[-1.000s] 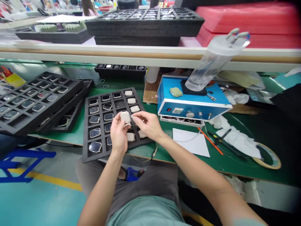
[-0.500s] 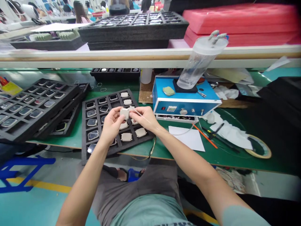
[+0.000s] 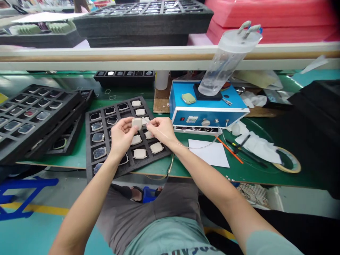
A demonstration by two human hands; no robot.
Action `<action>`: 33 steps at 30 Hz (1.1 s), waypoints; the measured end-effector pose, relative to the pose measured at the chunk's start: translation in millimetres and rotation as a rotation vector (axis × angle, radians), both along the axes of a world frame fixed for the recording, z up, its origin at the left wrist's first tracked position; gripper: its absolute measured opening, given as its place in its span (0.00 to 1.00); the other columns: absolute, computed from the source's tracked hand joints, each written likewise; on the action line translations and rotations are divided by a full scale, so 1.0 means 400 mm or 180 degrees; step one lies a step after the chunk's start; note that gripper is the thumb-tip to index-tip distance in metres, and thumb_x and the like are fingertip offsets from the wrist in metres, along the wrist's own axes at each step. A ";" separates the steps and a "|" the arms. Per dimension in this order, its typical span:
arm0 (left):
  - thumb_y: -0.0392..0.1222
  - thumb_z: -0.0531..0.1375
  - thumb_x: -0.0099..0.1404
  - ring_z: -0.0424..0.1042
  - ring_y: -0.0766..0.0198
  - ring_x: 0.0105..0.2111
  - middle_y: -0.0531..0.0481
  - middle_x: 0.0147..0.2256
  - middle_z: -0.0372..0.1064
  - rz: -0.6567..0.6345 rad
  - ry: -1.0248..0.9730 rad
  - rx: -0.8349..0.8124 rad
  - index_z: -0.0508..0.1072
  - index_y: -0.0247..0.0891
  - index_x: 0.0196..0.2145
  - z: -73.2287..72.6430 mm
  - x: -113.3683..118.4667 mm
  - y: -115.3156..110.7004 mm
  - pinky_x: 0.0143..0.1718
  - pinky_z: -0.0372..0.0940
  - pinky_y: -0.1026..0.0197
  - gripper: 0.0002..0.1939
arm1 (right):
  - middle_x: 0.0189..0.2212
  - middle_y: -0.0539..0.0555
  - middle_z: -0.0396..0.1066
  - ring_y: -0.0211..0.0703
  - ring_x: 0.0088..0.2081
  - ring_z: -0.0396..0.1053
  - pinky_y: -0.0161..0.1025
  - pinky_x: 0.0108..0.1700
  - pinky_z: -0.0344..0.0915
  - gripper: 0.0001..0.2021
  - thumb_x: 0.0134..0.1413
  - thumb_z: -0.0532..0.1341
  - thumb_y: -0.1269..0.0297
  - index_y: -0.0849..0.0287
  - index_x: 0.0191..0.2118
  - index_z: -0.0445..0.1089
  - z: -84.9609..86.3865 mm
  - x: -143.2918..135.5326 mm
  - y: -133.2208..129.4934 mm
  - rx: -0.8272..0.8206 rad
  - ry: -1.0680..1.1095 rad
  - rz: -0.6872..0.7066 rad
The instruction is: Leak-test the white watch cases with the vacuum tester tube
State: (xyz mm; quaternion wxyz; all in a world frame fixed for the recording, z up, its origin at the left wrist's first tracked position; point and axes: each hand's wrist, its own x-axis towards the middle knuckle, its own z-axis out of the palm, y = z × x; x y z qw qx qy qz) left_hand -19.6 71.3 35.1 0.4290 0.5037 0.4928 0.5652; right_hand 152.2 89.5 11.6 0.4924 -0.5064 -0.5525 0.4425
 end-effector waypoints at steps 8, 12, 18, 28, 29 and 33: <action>0.35 0.69 0.50 0.71 0.70 0.30 0.49 0.36 0.73 0.0794 -0.1112 -0.0128 0.73 0.34 0.44 0.008 -0.071 0.027 0.27 0.66 0.70 0.22 | 0.17 0.51 0.72 0.36 0.20 0.69 0.29 0.25 0.61 0.11 0.47 0.63 0.62 0.64 0.26 0.78 -0.041 0.019 0.047 -0.0159 -0.0644 -0.0008; 0.32 0.65 0.53 0.72 0.69 0.31 0.49 0.36 0.73 0.0795 -0.1210 -0.0395 0.72 0.35 0.44 0.002 -0.078 0.028 0.26 0.65 0.70 0.19 | 0.14 0.50 0.70 0.38 0.22 0.70 0.29 0.29 0.62 0.11 0.48 0.60 0.64 0.63 0.26 0.79 -0.021 0.007 0.056 -0.0041 -0.1264 0.0100; 0.32 0.63 0.54 0.71 0.69 0.31 0.50 0.35 0.72 0.0789 -0.1228 -0.0432 0.71 0.36 0.44 -0.011 -0.092 0.031 0.26 0.64 0.70 0.18 | 0.14 0.50 0.69 0.38 0.22 0.71 0.31 0.27 0.58 0.11 0.48 0.60 0.66 0.60 0.21 0.77 0.023 -0.036 0.066 -0.0293 -0.1952 0.0500; 0.37 0.65 0.50 0.70 0.69 0.31 0.48 0.39 0.75 0.0836 -0.0711 -0.0304 0.72 0.36 0.44 -0.030 -0.095 0.035 0.24 0.61 0.71 0.21 | 0.17 0.53 0.72 0.41 0.27 0.74 0.31 0.35 0.64 0.10 0.50 0.63 0.67 0.61 0.22 0.78 0.019 -0.035 0.046 -0.0090 -0.2110 0.0422; 0.37 0.65 0.50 0.70 0.68 0.32 0.47 0.40 0.75 0.0847 -0.0624 -0.0285 0.73 0.36 0.44 -0.033 -0.094 0.036 0.24 0.61 0.71 0.21 | 0.17 0.53 0.73 0.42 0.27 0.74 0.31 0.35 0.64 0.10 0.50 0.62 0.67 0.61 0.22 0.78 0.015 -0.032 0.046 -0.0045 -0.2044 0.0416; 0.36 0.63 0.52 0.72 0.65 0.34 0.44 0.43 0.76 0.0869 -0.0259 -0.0214 0.75 0.34 0.45 -0.045 -0.097 0.047 0.25 0.59 0.69 0.20 | 0.20 0.53 0.75 0.43 0.29 0.75 0.33 0.36 0.65 0.09 0.51 0.62 0.67 0.59 0.28 0.81 -0.004 -0.020 0.043 0.0011 -0.1823 0.0320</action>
